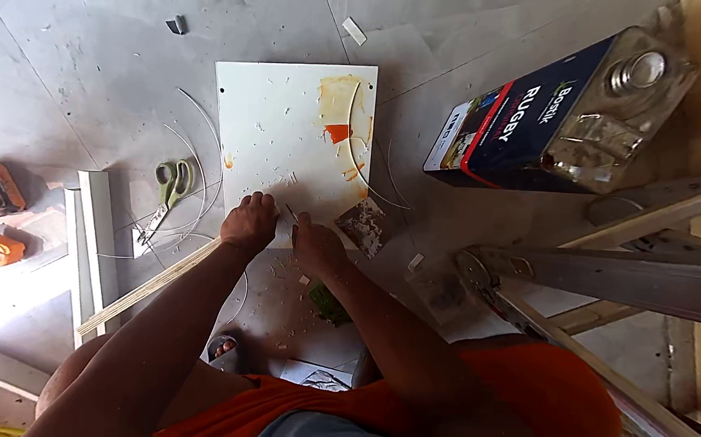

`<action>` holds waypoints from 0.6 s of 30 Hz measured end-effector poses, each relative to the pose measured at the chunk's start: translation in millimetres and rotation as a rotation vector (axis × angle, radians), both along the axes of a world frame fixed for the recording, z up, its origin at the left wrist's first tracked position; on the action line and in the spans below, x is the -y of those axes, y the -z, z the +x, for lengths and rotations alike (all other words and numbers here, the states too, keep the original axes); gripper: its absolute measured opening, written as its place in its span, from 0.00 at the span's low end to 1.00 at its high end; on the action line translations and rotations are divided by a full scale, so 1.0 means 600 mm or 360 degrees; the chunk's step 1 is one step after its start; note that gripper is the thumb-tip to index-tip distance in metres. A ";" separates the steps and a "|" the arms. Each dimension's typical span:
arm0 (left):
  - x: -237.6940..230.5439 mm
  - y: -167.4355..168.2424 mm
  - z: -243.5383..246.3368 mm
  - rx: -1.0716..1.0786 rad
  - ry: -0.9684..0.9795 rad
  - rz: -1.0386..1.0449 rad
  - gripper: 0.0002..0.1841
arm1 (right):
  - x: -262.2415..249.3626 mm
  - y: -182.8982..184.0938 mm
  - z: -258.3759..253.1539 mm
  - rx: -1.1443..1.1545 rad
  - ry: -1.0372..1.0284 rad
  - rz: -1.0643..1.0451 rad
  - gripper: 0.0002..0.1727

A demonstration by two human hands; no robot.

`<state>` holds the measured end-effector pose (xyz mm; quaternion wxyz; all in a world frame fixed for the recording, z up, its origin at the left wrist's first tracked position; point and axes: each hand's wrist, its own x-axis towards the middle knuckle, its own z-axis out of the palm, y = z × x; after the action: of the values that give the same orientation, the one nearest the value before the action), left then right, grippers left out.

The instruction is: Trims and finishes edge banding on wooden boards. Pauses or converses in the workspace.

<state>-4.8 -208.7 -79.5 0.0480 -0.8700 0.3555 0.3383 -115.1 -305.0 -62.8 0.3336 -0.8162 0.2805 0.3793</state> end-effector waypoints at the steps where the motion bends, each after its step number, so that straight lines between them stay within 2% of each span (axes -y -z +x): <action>1: -0.001 0.000 -0.001 0.0001 0.0008 0.0007 0.16 | -0.003 0.004 0.003 0.0008 -0.0003 -0.0001 0.21; 11: -0.003 0.000 -0.002 0.0034 0.0025 -0.0044 0.14 | -0.015 0.008 0.031 -0.0061 -0.0016 0.0024 0.22; 18: -0.002 -0.001 -0.004 0.0050 0.0019 0.0031 0.14 | -0.019 0.004 0.017 -0.0123 -0.0020 0.0035 0.19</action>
<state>-7.1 -207.7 -79.1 0.0641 -0.8725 0.3566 0.3278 -104.9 -293.7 -65.1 0.3290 -0.7989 0.2838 0.4158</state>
